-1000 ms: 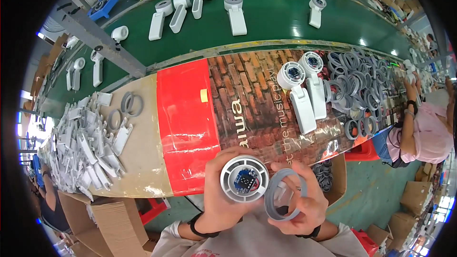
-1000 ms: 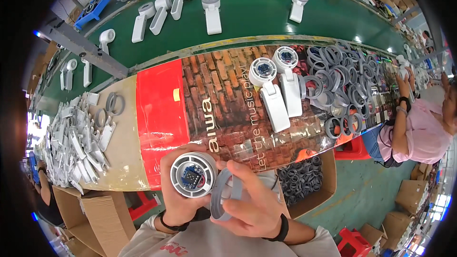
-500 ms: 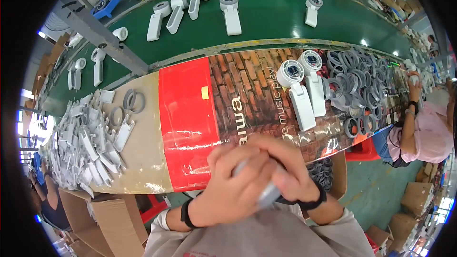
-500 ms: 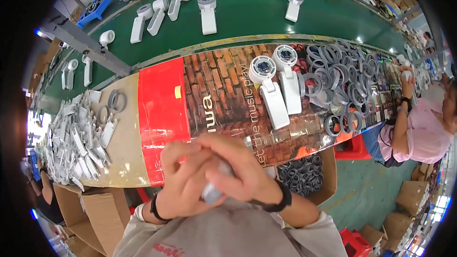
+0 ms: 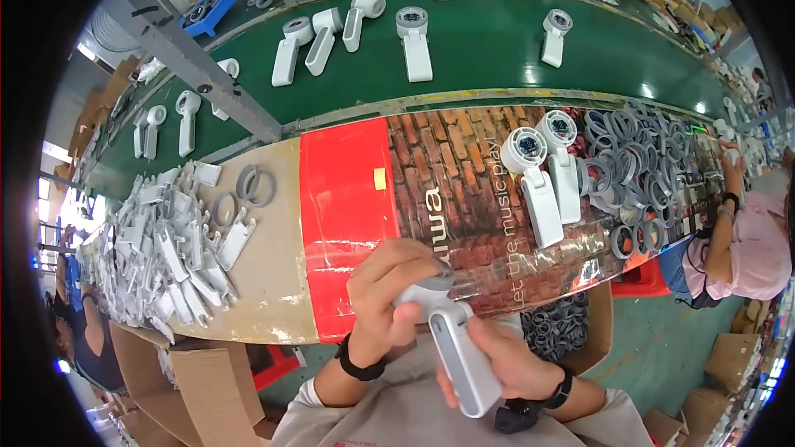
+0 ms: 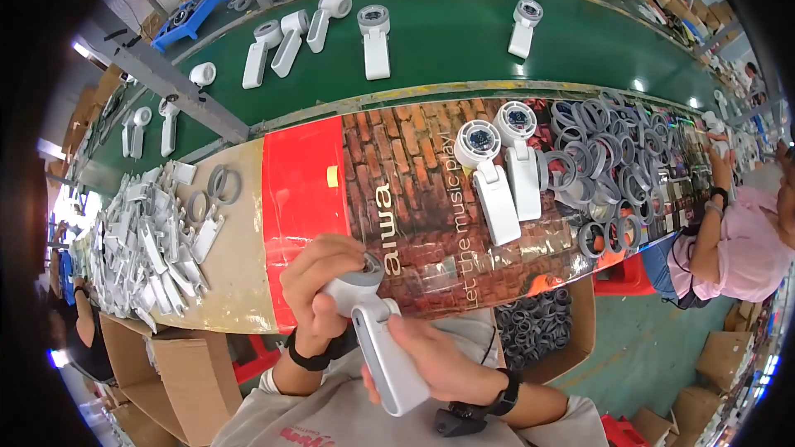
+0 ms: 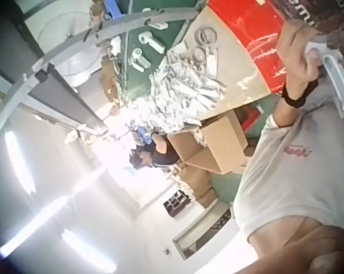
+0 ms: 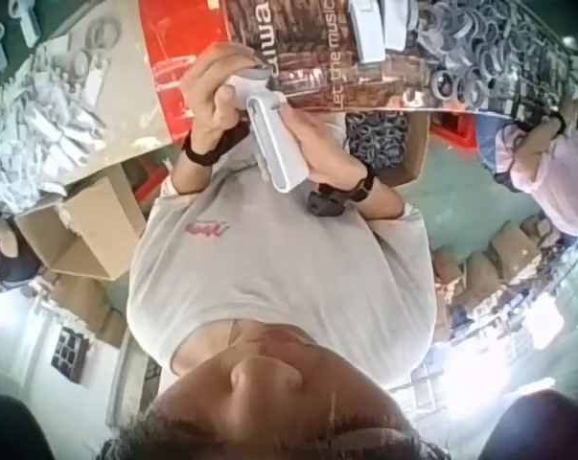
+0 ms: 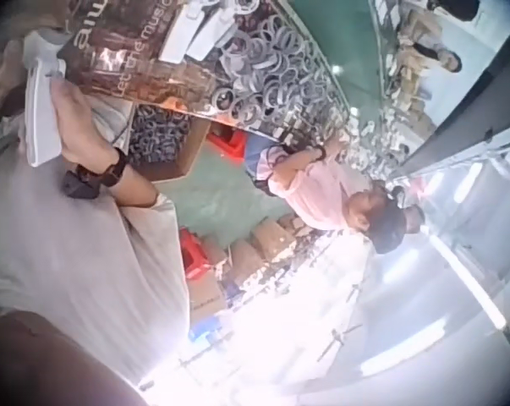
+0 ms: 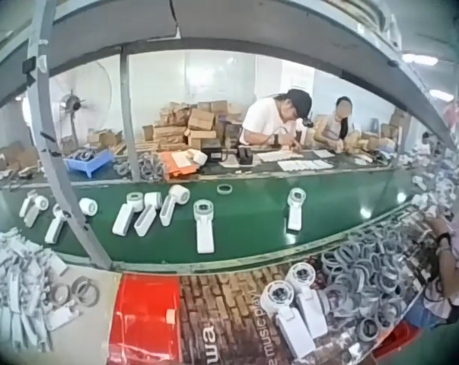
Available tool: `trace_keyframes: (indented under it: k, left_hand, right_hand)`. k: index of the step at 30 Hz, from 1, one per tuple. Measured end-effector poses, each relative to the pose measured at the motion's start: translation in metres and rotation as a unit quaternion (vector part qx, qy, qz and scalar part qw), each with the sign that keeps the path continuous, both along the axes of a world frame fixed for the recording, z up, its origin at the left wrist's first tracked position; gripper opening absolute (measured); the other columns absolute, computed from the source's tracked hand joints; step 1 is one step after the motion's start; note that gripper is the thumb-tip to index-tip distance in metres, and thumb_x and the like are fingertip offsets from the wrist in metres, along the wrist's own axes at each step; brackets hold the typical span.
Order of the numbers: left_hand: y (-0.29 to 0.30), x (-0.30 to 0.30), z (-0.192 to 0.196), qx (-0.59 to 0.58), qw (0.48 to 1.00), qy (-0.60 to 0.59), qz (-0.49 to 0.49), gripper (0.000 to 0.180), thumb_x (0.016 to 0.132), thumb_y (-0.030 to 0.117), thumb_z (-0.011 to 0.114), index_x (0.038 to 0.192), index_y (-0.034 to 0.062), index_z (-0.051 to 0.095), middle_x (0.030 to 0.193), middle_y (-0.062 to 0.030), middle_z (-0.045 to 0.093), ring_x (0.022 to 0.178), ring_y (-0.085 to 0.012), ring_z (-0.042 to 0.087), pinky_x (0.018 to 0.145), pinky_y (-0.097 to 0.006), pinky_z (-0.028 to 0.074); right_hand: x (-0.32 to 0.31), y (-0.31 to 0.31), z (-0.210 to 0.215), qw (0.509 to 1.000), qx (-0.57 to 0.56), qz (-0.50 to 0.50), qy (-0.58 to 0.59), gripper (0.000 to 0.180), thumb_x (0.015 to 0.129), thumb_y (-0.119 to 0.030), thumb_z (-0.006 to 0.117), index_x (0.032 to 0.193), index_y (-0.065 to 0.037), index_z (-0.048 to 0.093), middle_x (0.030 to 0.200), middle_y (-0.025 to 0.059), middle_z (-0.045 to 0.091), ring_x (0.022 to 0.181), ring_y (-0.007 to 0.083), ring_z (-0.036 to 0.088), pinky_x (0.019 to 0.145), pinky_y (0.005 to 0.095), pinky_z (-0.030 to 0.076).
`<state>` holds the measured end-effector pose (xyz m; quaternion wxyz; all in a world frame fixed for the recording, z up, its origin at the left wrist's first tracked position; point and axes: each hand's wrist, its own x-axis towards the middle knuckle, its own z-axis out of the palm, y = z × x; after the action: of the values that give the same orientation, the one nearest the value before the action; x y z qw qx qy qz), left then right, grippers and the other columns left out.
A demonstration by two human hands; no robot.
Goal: The person is assembling electronic components into white plastic handheld housings on a factory assembly line.
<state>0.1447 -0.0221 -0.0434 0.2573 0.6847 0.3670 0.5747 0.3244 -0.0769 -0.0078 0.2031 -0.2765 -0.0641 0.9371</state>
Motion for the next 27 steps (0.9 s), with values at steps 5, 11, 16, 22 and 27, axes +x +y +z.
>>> trace_keyframes:
  k: [5,11,16,22,27]
  left_hand:
    - [-0.004,-0.015,0.002,-0.016,0.995,0.083,0.053,0.048,0.089,0.042,0.043,0.091,-0.0034,0.06,0.094,-0.022,0.06,0.088,-0.0364,0.061,0.075,-0.041,0.049]
    - [-0.006,-0.006,0.009,-0.171,0.984,0.02,0.041,0.071,0.083,0.041,0.054,0.136,-0.001,0.032,0.142,-0.0211,0.032,0.133,-0.0357,0.03,0.108,-0.042,0.024]
    - [-0.013,-0.001,0.002,-0.21,0.975,0.076,-0.003,0.069,0.075,0.018,0.065,0.134,-0.0014,0.034,0.141,-0.0197,0.035,0.131,-0.0349,0.033,0.108,-0.042,0.026]
    - [-0.007,0.038,-0.001,-0.318,0.947,-0.024,-0.04,0.07,0.076,0.023,0.061,0.136,-0.0003,0.033,0.135,-0.0148,0.041,0.127,-0.0279,0.039,0.106,-0.038,0.028]
    - [0.001,0.062,-0.012,-0.3,0.949,-0.09,0.037,0.068,0.068,-0.003,0.065,0.13,-0.0001,0.036,0.124,-0.0116,0.045,0.109,-0.0213,0.051,0.094,-0.032,0.042]
  right_hand:
    - [0.004,0.009,0.007,0.962,0.222,0.001,-0.156,0.039,0.097,-0.026,0.042,0.126,0.0,0.041,0.096,0.0045,0.058,0.069,0.0086,0.055,0.058,0.0246,0.047]
    - [0.01,0.233,-0.04,0.778,0.484,-0.002,-0.4,0.03,0.092,-0.024,0.052,0.111,-0.002,0.052,0.069,0.0015,0.058,0.047,0.0083,0.049,0.041,0.0235,0.037]
    - [0.033,0.226,-0.028,0.336,0.681,-0.132,-0.638,0.052,0.079,-0.014,0.061,0.124,0.004,0.043,0.109,0.0226,0.055,0.09,0.0366,0.056,0.083,0.0422,0.044]
    - [0.05,0.085,-0.055,0.183,0.659,0.077,-0.726,0.042,0.079,-0.01,0.053,0.12,-0.003,0.049,0.123,0.0201,0.044,0.117,0.0382,0.041,0.093,0.0489,0.035]
    - [0.044,0.02,-0.05,0.429,0.756,0.038,-0.493,0.048,0.084,-0.011,0.054,0.129,-0.001,0.043,0.133,0.0253,0.04,0.122,0.0392,0.042,0.103,0.0463,0.032]
